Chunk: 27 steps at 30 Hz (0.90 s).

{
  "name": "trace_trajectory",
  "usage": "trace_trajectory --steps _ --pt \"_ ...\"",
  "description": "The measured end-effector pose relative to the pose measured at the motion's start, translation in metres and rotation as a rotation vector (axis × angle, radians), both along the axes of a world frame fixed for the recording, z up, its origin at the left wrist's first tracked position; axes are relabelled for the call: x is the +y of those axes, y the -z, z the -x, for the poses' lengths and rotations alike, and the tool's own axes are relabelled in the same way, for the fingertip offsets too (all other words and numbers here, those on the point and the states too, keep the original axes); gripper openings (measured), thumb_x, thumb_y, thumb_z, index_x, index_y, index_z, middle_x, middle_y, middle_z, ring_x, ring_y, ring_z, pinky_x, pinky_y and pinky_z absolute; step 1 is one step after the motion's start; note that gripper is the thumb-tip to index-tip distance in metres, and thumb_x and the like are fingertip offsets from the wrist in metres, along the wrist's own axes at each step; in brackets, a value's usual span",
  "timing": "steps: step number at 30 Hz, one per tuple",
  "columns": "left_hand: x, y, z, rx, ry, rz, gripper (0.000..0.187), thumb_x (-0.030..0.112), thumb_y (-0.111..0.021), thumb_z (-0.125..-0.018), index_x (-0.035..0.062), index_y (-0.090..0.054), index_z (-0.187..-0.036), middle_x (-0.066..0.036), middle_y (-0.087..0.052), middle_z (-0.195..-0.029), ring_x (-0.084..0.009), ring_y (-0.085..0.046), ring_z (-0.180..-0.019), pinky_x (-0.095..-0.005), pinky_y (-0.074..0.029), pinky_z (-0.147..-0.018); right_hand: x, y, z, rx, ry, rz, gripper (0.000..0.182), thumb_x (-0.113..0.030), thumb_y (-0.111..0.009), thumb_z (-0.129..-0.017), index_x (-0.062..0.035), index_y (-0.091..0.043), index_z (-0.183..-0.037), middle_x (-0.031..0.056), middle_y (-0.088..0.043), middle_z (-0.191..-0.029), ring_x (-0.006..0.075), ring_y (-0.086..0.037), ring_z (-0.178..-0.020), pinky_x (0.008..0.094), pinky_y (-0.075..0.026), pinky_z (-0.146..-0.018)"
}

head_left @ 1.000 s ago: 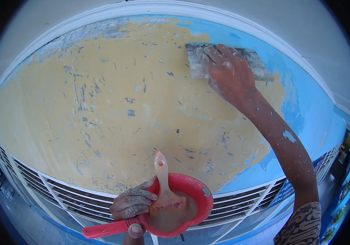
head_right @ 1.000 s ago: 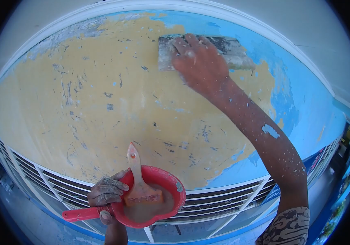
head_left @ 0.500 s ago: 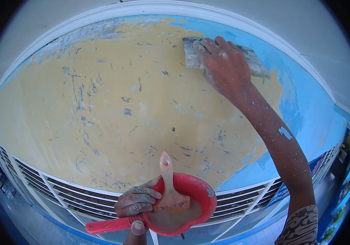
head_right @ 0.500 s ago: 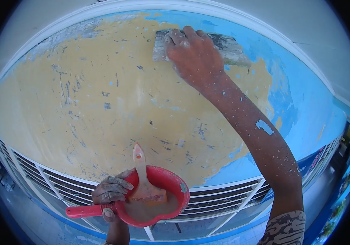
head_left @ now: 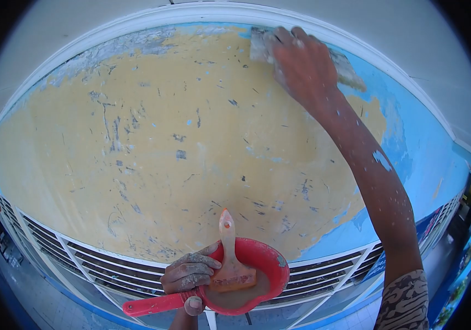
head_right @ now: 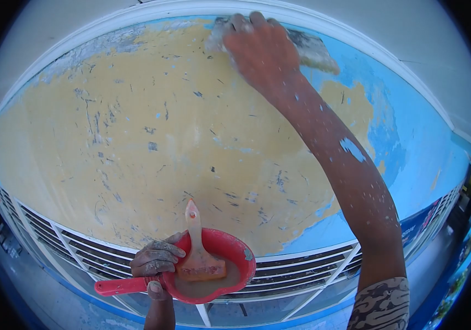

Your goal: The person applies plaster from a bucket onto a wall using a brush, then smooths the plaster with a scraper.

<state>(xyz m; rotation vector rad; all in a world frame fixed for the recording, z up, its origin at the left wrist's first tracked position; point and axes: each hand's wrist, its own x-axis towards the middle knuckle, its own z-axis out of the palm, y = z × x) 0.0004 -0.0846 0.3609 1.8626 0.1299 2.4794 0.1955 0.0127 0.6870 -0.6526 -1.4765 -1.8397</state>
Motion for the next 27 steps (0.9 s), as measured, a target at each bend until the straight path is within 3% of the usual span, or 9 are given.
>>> trace_trajectory --steps 16,18,19,21,25,27 --pt "-0.006 0.012 0.005 0.008 0.101 0.006 0.072 0.062 -0.055 -0.094 -0.0036 -0.062 -0.065 -0.014 -0.063 -0.065 -0.0321 -0.071 -0.065 -0.0605 -0.060 -0.083 -0.004 0.014 -0.003 -0.030 0.017 0.075 0.012 -0.009 -0.073 -0.077 -0.0035 -0.070 -0.087 0.0081 -0.068 -0.098 0.0250 -0.066 -0.095 0.0381 -0.058 -0.076" --pt "-0.003 0.008 0.000 0.002 0.092 -0.018 0.072 0.062 -0.056 -0.093 -0.0037 -0.062 -0.065 -0.014 -0.062 -0.064 -0.0326 -0.071 -0.066 -0.0607 -0.059 -0.084 -0.003 0.013 -0.001 -0.025 0.081 0.036 0.030 -0.005 -0.075 -0.067 -0.0068 -0.070 -0.097 0.0036 -0.065 -0.104 0.0236 -0.064 -0.098 0.0376 -0.060 -0.075" --pt "-0.005 0.009 0.002 0.003 0.089 -0.020 0.072 0.062 -0.056 -0.093 -0.0037 -0.062 -0.065 -0.014 -0.062 -0.064 -0.0326 -0.071 -0.066 -0.0607 -0.059 -0.084 -0.003 0.013 -0.001 -0.024 0.078 0.034 0.030 -0.005 -0.075 -0.067 -0.0068 -0.070 -0.097 0.0036 -0.065 -0.104 0.0236 -0.064 -0.098 0.0376 -0.060 -0.075" --pt "-0.010 0.016 0.001 -0.029 0.072 0.000 0.072 0.063 -0.056 -0.093 -0.0037 -0.063 -0.064 -0.014 -0.062 -0.064 -0.0327 -0.071 -0.066 -0.0608 -0.059 -0.083 -0.005 0.016 -0.003 -0.084 -0.010 0.053 0.011 -0.008 -0.070 -0.078 -0.0030 -0.070 -0.088 0.0082 -0.069 -0.099 0.0248 -0.066 -0.097 0.0382 -0.058 -0.075" --pt "-0.017 0.013 0.000 -0.056 0.086 0.048 0.073 0.063 -0.056 -0.092 -0.0034 -0.063 -0.064 -0.013 -0.062 -0.063 -0.0324 -0.070 -0.064 -0.0606 -0.060 -0.083 0.000 0.004 0.012 -0.018 0.035 0.006 0.010 -0.009 -0.069 -0.079 -0.0037 -0.070 -0.088 0.0082 -0.069 -0.099 0.0246 -0.066 -0.097 0.0383 -0.058 -0.075" --pt "-0.021 0.017 0.003 -0.053 0.044 0.020 0.073 0.063 -0.056 -0.093 -0.0031 -0.063 -0.064 -0.013 -0.062 -0.065 -0.0323 -0.070 -0.064 -0.0605 -0.060 -0.083 -0.005 0.008 0.017 0.000 0.037 0.100 0.011 -0.009 -0.069 -0.079 -0.0044 -0.071 -0.088 0.0079 -0.068 -0.098 0.0237 -0.066 -0.096 0.0379 -0.058 -0.074"
